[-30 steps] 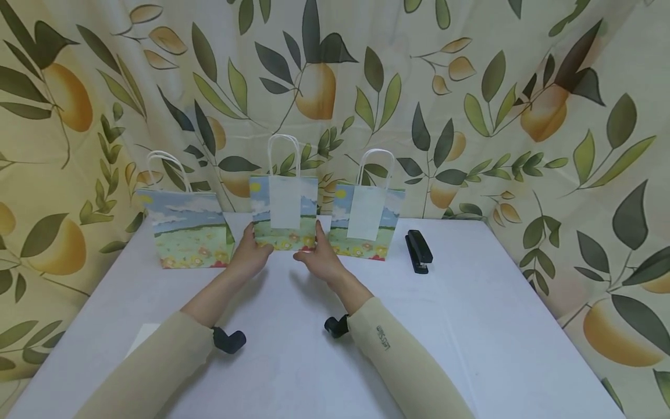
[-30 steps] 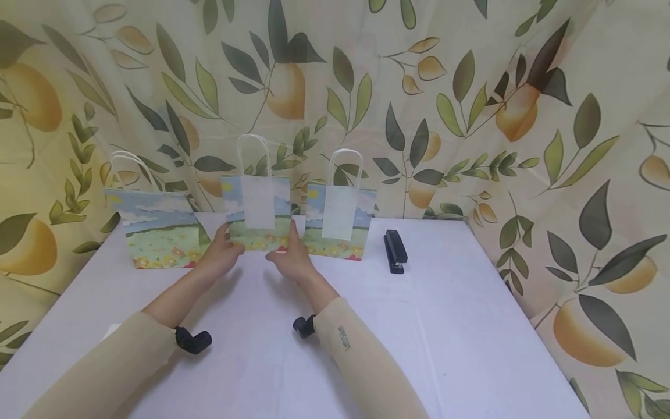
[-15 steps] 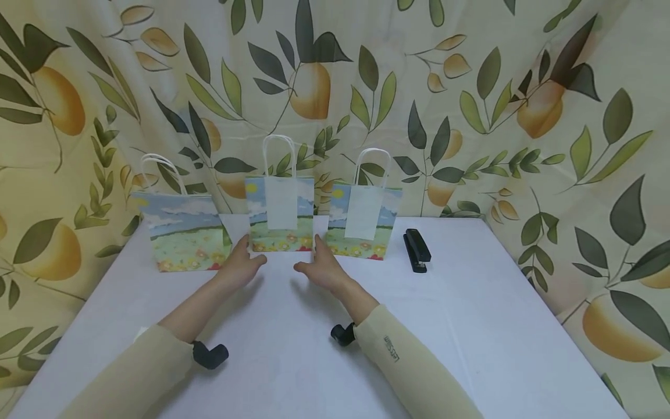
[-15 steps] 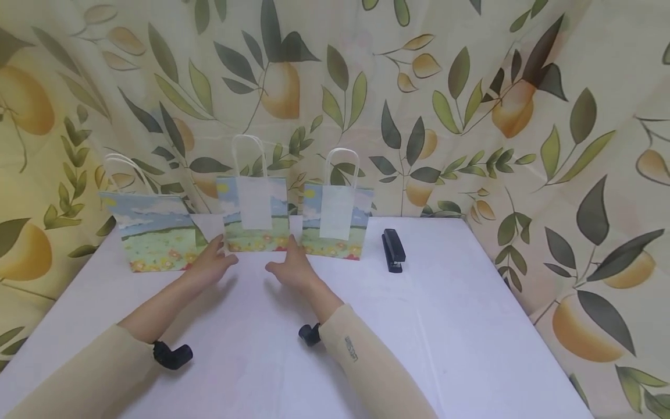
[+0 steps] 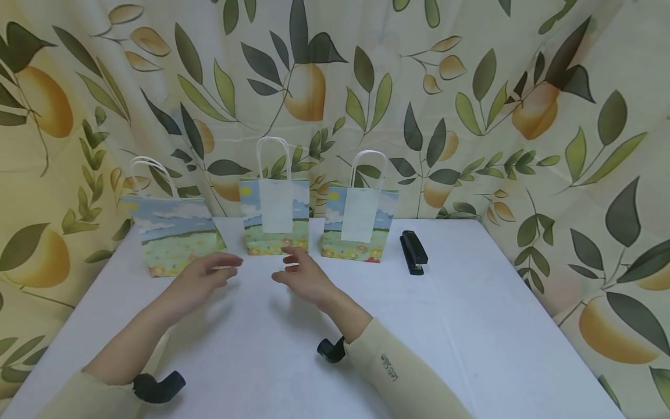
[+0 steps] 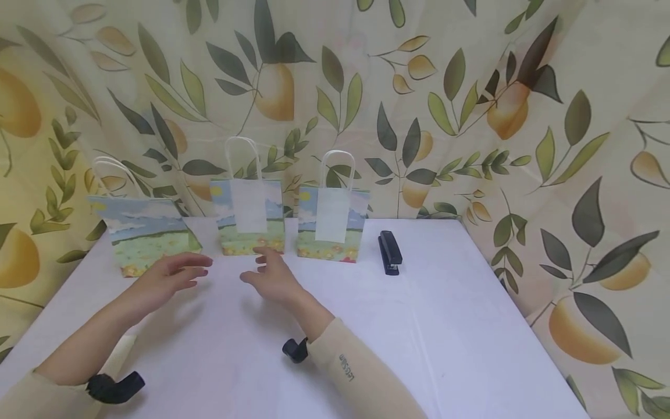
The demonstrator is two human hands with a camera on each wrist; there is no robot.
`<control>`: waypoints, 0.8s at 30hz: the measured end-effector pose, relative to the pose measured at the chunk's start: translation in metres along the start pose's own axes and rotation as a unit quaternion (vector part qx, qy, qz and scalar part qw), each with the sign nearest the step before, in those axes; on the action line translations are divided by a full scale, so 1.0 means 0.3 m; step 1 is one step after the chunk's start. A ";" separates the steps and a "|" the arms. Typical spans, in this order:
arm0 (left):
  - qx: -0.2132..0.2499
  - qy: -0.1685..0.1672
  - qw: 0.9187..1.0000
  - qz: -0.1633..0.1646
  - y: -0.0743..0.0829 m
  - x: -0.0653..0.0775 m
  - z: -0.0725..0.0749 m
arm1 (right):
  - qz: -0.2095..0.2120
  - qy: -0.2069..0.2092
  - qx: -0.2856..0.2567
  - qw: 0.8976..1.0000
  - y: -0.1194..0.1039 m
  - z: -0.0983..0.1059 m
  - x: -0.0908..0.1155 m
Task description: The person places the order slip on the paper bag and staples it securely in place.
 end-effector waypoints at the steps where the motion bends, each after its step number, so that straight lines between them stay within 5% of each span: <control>1: 0.006 0.003 1.000 -0.004 -0.003 0.009 0.015 | 0.003 -0.005 -0.005 1.000 -0.008 -0.013 0.001; 8: 0.020 0.024 0.999 -0.011 -0.075 0.051 0.128 | 0.009 -0.040 -0.024 0.999 -0.036 -0.100 -0.028; 17: -0.017 0.115 0.993 0.012 -0.206 0.090 0.325 | 0.015 -0.077 -0.025 0.997 -0.078 -0.207 -0.078; 24: -0.012 0.150 0.988 0.024 -0.277 0.084 0.406 | 0.018 -0.096 -0.011 0.995 -0.134 -0.259 -0.100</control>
Point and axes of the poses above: each hand's wrist, its own x-axis away from the middle knuckle, its own z-axis out of the back of the hand, y = z × x, the point moved 10 cm from there along -x, towards the middle knuckle, and after that the axes turned 5 degrees about y, right-handed, at the moved point
